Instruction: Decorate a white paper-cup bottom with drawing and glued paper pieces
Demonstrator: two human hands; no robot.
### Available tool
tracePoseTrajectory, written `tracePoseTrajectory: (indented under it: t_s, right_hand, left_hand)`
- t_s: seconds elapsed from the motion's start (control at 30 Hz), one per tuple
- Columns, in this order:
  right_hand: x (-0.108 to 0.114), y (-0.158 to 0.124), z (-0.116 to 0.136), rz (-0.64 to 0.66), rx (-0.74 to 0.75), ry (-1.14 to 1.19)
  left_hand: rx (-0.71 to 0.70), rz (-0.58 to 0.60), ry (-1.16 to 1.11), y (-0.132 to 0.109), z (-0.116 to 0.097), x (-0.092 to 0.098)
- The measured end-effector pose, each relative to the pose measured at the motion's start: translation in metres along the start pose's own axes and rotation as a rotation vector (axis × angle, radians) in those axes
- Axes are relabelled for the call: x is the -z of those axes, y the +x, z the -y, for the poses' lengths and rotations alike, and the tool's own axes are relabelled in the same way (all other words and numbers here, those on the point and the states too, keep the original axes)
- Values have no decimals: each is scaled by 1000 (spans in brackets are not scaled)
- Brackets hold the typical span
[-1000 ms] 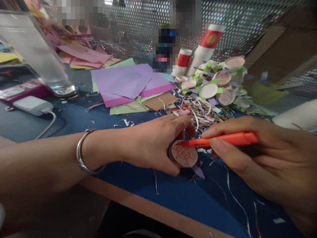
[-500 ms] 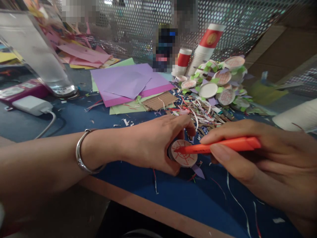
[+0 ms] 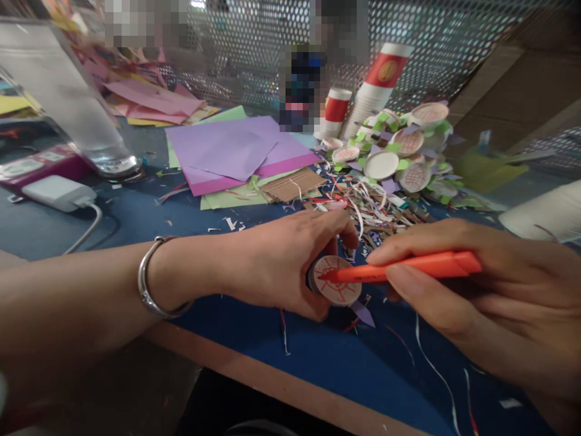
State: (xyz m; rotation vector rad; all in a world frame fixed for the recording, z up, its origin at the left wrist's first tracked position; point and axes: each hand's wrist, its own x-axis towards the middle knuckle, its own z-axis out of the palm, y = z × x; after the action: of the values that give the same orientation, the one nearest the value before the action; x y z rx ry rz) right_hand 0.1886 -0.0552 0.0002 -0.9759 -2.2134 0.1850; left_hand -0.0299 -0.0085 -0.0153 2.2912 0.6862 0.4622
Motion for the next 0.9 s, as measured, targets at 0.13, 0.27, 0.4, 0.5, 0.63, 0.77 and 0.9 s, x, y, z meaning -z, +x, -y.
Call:
tracePoseTrajectory:
  t_s: [0.13,0.27,0.4,0.5,0.63,0.77,0.9]
  right_hand:
    - [-1,-2,0,11,1,16]
    - [2,-3,-2,22,15,9]
    - [1,-4,-4,14,20,6]
    - [-1,-4,-3,-13,4,20]
    - [-1,-2,0,-7,6,27]
    - [0,0,1,37,20,40]
    - [-2,-2,-3,24,13,54]
  left_hand:
    - [1,5,14,0,1,0]
    - [-20,2,26,-1,2,0]
    - [-14,1,16,-1,2,0]
    - [-23,1,14,-1,3,0]
    - [-3,-2,11,-1,1,0]
    - [10,-7,7,0,-2,0]
    - [-17,-10,14,0,0,0]
